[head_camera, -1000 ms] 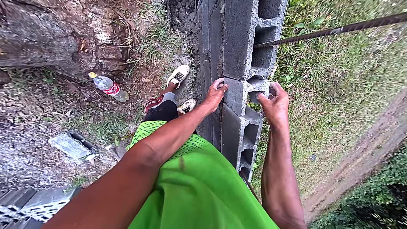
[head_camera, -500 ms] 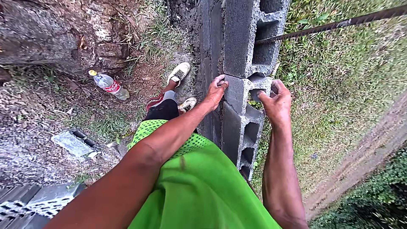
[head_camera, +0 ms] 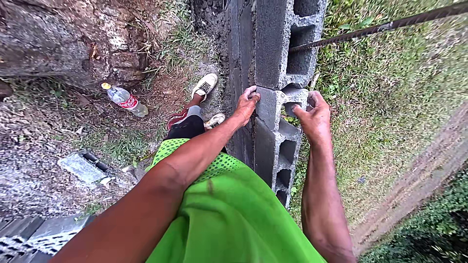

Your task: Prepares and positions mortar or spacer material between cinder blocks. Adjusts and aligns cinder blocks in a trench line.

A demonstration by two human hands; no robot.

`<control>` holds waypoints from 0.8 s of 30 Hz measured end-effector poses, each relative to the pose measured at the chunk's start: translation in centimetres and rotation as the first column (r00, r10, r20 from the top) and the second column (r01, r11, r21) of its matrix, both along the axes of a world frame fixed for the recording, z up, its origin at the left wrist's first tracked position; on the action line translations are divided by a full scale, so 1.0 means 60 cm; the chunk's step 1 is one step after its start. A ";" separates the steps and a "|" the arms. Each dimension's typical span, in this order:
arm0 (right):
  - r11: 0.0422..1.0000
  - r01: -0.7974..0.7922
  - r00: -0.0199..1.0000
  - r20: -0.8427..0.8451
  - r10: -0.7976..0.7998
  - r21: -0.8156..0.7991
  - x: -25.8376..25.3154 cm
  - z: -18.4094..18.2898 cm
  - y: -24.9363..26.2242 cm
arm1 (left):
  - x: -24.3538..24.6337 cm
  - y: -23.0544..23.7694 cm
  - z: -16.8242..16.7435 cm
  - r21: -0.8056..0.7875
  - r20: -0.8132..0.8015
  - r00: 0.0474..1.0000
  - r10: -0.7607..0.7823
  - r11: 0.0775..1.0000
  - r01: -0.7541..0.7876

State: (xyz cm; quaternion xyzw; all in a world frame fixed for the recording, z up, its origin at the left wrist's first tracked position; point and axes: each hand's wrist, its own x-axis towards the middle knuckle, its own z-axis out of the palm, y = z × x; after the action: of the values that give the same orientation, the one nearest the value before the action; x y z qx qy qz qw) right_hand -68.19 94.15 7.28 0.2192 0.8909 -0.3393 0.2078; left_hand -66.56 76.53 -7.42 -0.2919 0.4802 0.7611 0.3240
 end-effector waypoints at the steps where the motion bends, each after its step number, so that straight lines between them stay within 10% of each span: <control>1: 1.000 0.005 1.000 -0.003 -0.005 -0.003 -0.001 0.001 0.000 | -0.001 0.000 0.001 -0.001 0.000 1.000 -0.003 1.000 0.003; 24: 0.999 0.022 1.000 -0.018 -0.023 -0.025 -0.002 -0.007 0.006 | 0.011 -0.008 -0.002 -0.023 -0.063 0.993 -0.104 0.994 0.103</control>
State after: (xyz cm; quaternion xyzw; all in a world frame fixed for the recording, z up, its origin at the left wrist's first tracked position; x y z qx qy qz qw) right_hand -68.30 94.51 6.87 0.2237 0.8859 -0.3546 0.1985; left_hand -65.89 76.06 -7.53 -0.2455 0.5122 0.7474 0.3445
